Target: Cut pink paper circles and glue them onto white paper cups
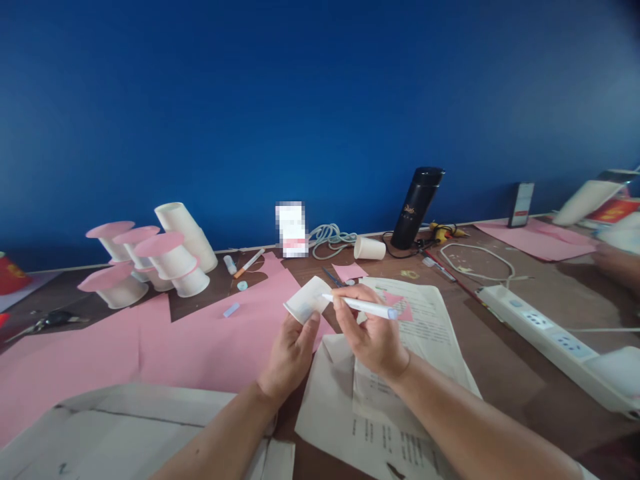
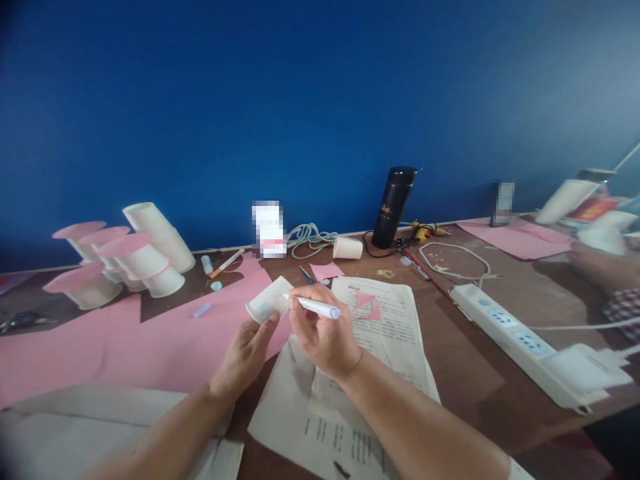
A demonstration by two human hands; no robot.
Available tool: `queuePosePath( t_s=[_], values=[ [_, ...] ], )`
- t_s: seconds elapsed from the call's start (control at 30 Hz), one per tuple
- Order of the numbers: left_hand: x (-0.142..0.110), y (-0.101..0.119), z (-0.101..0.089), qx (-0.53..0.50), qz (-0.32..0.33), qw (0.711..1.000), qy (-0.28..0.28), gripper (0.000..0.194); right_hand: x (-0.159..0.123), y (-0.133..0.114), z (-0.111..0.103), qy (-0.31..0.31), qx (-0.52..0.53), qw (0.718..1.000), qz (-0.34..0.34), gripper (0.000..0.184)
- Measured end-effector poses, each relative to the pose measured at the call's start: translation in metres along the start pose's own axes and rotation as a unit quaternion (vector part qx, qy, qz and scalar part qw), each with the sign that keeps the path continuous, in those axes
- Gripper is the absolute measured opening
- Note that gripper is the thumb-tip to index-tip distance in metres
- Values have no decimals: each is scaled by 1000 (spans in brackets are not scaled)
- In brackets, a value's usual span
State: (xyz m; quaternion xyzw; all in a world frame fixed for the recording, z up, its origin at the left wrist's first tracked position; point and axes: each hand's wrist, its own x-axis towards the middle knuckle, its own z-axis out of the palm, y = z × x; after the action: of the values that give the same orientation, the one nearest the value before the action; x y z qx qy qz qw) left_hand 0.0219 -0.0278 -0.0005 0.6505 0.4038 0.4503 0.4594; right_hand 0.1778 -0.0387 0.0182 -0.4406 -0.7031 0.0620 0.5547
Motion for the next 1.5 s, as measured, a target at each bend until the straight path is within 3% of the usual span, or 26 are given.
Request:
queuePosePath(
  t_s=[0.57,0.7,0.9,1.07,1.2,1.37,1.5],
  values=[
    [0,1,-1,-18,-12,1000,13,46,-2,0,1,6,20,1000,2,14],
    [0,3,-1,-5,-26,999,19,48,-2,1,3,39,98,991,80,23],
    [-4,1,1,25,32,999,9,39,5,19,9,79,175,949,249,37],
    [-7,1,5,100,89,991,0,35,2,22,17,8,352,853,384,45],
    [-6,2,7,118,97,988,-20,35,2,17,20,-23,429,800,420,38],
    [-8,7,5,120,77,987,-78,31,5,18,20,-1,445,786,430,38],
    [-8,13,4,-52,2,993,-108,35,4,21,22,14,447,792,415,33]
  ],
)
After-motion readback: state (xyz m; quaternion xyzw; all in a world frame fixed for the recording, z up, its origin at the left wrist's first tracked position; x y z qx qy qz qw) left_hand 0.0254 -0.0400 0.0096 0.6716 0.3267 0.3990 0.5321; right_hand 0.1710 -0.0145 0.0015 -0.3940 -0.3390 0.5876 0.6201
